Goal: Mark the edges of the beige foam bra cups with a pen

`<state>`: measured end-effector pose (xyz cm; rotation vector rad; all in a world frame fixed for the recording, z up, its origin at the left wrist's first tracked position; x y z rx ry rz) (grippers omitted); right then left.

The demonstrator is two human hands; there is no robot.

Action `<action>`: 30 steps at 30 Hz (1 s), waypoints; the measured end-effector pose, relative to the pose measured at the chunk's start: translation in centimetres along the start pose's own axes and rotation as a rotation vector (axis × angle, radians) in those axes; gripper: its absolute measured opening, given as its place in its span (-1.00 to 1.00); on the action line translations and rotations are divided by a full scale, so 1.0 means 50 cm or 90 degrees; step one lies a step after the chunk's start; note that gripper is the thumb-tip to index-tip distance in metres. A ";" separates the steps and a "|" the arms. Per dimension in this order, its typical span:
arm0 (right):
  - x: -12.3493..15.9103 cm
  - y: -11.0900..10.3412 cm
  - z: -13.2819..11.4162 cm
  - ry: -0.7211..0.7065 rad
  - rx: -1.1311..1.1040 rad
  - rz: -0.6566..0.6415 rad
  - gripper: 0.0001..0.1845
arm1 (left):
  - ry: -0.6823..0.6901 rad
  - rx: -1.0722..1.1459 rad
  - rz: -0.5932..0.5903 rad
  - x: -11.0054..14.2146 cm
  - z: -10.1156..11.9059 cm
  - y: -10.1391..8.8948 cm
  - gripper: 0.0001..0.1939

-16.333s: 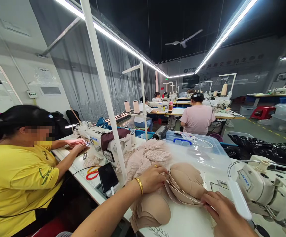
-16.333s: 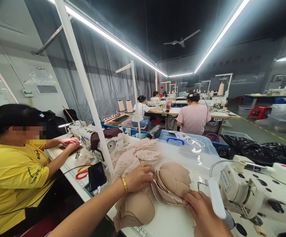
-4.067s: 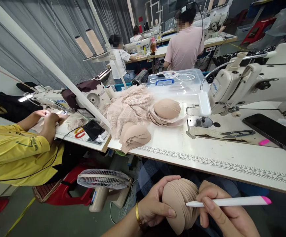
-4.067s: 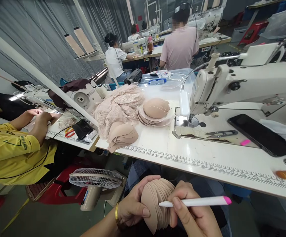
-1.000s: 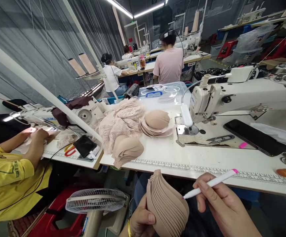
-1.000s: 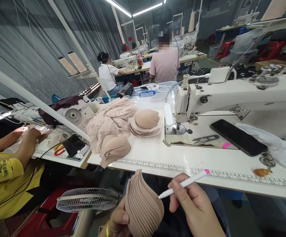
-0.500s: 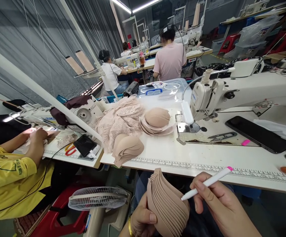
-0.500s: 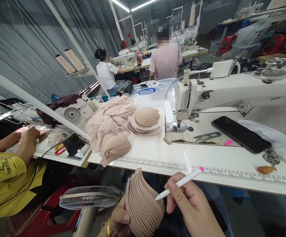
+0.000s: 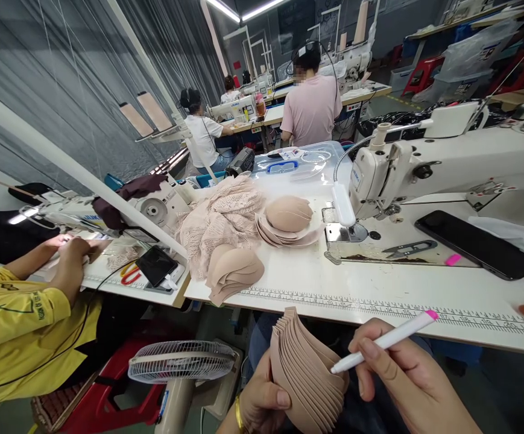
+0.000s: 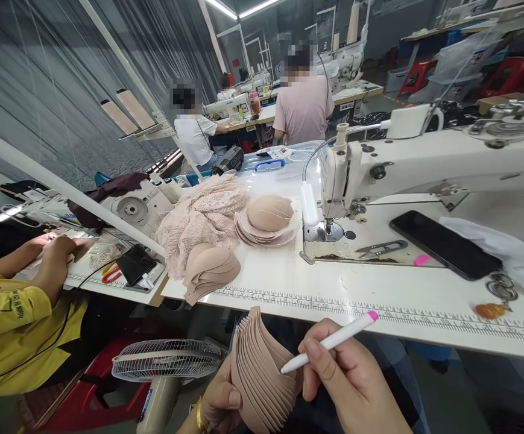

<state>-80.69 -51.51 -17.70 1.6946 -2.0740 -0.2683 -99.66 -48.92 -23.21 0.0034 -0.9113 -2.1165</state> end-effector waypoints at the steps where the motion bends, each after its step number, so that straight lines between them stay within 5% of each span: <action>1: 0.000 -0.003 0.000 0.005 -0.019 0.015 -0.51 | -0.003 -0.011 0.009 0.000 -0.002 -0.003 0.18; 6: 0.002 -0.009 -0.002 0.001 -0.002 0.036 -0.52 | 0.002 -0.025 0.038 -0.001 -0.007 -0.014 0.51; 9: 0.001 -0.017 -0.004 -0.030 0.072 0.041 -0.51 | 0.011 -0.014 0.010 -0.004 -0.005 -0.006 0.31; 13: -0.002 -0.009 0.008 -0.030 0.123 -0.071 -0.51 | 0.028 -0.018 -0.017 -0.009 -0.002 0.007 -0.06; 17: -0.002 -0.016 0.018 0.018 0.060 -0.037 -0.50 | 0.013 -0.015 0.016 -0.008 -0.009 -0.001 -0.01; 23: -0.001 -0.012 0.006 -0.042 0.082 0.001 -0.52 | 0.029 -0.006 -0.001 -0.008 -0.001 0.004 0.13; 30: -0.004 -0.024 0.019 -0.057 0.101 -0.079 -0.56 | 0.061 0.033 0.016 -0.009 -0.019 -0.015 -0.29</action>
Point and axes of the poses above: each hand's wrist, its own x-axis away from the middle knuckle, its own y-axis out of the palm, z = x × y, the point moved 6 cm from there along -x, towards the middle knuckle, and after that the axes turned 12 degrees about -x, right-handed, at the moved point
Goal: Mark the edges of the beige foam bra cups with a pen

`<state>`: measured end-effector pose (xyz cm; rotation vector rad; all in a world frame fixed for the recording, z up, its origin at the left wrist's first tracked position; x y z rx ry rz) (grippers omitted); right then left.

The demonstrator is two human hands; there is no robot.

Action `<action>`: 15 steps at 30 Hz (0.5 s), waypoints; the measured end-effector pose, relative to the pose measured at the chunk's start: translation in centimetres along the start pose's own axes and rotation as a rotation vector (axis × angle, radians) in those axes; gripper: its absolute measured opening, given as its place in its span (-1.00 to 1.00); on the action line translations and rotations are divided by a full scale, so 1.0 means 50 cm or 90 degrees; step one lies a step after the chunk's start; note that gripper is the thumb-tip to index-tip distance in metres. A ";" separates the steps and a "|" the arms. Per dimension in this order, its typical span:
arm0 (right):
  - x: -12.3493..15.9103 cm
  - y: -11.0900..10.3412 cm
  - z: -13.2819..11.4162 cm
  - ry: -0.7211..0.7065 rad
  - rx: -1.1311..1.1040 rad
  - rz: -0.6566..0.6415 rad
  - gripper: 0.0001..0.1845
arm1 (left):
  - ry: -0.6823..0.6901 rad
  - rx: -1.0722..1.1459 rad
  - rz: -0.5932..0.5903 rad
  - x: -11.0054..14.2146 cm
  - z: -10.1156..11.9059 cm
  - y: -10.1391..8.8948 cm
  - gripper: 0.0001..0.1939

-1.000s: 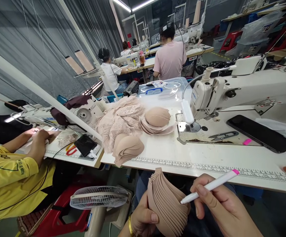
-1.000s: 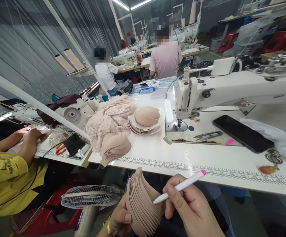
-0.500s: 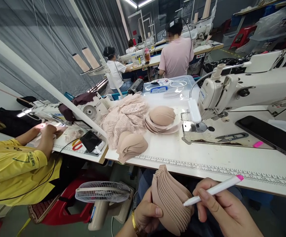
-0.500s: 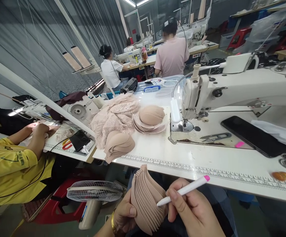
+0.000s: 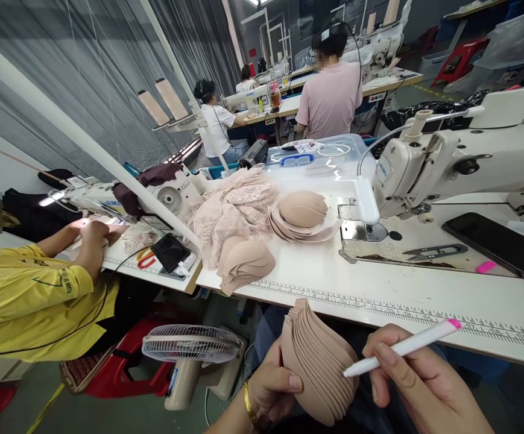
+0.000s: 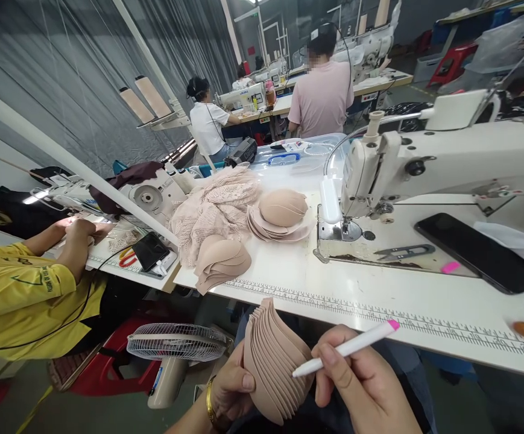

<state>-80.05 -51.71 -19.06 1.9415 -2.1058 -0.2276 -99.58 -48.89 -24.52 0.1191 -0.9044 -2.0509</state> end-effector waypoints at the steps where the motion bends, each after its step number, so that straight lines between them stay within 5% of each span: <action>1: 0.000 -0.003 -0.003 -0.015 0.012 0.000 -0.56 | 0.005 0.007 -0.001 0.000 -0.002 -0.001 -0.31; 15: -0.001 -0.002 -0.005 -0.044 0.052 -0.028 -0.64 | -0.001 0.003 0.021 -0.003 0.005 0.015 -0.24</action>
Point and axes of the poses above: each hand's wrist, its own x-axis away from the middle knuckle, its own y-axis out of the palm, z = x × y, the point moved 6 cm from there along -x, towards the middle knuckle, and after that the axes turned 12 degrees about -x, right-handed, at the moved point
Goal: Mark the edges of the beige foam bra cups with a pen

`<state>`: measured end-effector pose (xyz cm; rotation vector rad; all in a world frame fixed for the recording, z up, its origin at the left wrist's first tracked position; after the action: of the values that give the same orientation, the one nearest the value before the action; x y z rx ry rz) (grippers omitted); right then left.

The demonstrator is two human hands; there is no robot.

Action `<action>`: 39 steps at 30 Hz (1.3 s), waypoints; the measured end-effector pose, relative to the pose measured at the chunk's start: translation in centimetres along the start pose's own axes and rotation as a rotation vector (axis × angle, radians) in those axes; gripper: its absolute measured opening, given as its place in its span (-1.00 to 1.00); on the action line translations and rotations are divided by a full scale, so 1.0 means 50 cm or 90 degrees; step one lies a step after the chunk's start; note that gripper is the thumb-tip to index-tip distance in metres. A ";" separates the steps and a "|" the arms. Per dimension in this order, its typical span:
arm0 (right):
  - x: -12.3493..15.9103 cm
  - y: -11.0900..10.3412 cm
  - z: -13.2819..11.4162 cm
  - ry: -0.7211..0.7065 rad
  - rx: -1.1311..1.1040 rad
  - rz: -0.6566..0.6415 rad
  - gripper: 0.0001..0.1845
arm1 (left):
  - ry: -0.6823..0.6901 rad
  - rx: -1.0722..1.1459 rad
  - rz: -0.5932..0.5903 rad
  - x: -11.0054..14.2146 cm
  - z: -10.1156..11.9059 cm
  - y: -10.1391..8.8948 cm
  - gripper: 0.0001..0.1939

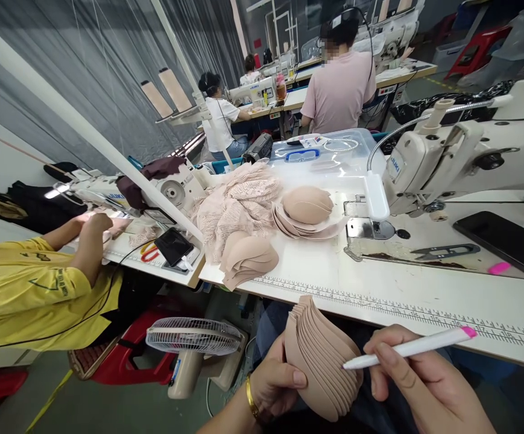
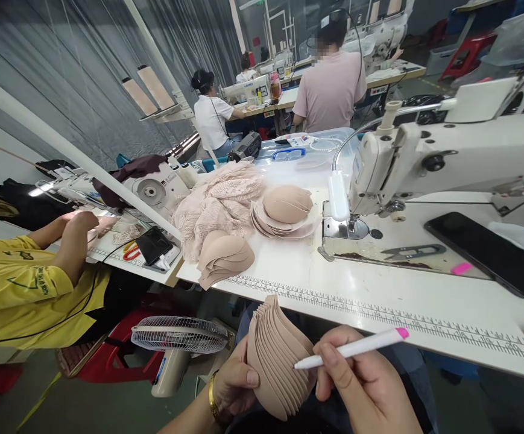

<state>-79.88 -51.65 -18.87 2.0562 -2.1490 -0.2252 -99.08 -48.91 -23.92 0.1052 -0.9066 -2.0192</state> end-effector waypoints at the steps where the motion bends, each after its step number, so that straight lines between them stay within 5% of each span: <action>1: 0.000 0.003 -0.002 0.003 0.004 -0.009 -0.64 | -0.013 -0.009 -0.002 0.000 0.000 0.003 -0.22; 20: 0.007 0.009 0.006 0.045 -0.042 0.013 -0.60 | 0.005 0.016 0.000 -0.003 -0.004 -0.001 -0.30; 30: 0.008 0.014 0.011 0.048 -0.053 -0.005 -0.64 | -0.035 -0.016 0.015 -0.004 0.003 0.010 -0.14; 39: 0.010 0.019 0.012 0.055 -0.070 -0.007 -0.62 | -0.016 0.014 0.044 -0.003 -0.014 -0.015 -0.21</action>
<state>-80.98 -52.09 -19.23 1.9812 -2.0283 -0.2443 -99.24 -48.95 -24.91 0.0599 -0.9368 -1.9509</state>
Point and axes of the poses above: each hand's wrist, its own x-axis away from the middle knuckle, its own y-axis out of the palm, z = x × y, the point moved 6 cm from there along -x, towards the middle knuckle, and after that the axes turned 12 degrees about -x, right-handed, at the moved point
